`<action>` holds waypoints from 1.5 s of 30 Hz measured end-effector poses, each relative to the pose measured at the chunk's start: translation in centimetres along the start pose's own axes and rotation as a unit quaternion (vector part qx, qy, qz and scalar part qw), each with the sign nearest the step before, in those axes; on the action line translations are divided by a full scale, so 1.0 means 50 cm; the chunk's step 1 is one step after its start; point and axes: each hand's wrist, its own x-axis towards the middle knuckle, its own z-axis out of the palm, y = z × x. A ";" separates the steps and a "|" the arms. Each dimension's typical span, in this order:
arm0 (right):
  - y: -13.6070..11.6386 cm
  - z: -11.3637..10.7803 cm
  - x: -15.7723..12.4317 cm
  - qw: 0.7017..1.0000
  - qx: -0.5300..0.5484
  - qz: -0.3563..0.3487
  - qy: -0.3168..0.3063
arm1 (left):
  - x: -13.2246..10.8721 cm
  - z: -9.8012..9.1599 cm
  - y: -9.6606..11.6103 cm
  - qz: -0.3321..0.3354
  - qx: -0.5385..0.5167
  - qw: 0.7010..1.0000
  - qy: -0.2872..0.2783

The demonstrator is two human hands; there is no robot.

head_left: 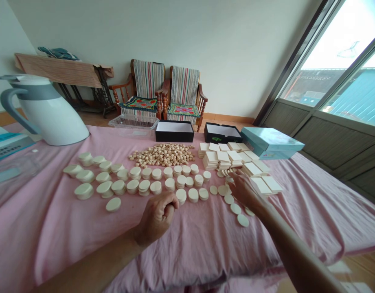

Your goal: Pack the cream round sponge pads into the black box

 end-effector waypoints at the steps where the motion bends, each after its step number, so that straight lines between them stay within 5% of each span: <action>1: -0.003 -0.005 -0.004 1.000 0.005 -0.004 0.006 | 0.000 0.000 0.000 0.001 0.000 1.000 -0.001; 4: -0.017 -0.024 -0.018 0.997 0.064 -0.037 0.026 | 0.000 0.001 0.001 0.001 -0.001 1.000 -0.003; 10: -0.041 -0.020 -0.043 0.982 0.114 -0.145 -0.034 | 0.000 0.001 0.000 -0.004 0.000 1.000 -0.006; 18: -0.047 -0.007 -0.037 0.984 0.133 -0.120 0.011 | 0.000 0.001 0.000 -0.016 0.000 1.000 -0.014; 22: -0.058 -0.007 -0.025 0.977 0.176 -0.115 -0.017 | 0.000 0.000 0.000 -0.018 0.000 1.000 -0.011; 27: -0.061 0.017 -0.019 0.981 0.146 -0.117 -0.042 | 0.000 0.000 -0.002 -0.013 -0.001 1.000 -0.010; 45: -0.071 0.046 -0.016 0.987 0.108 -0.116 0.016 | -0.002 0.001 -0.004 0.003 -0.003 1.000 -0.010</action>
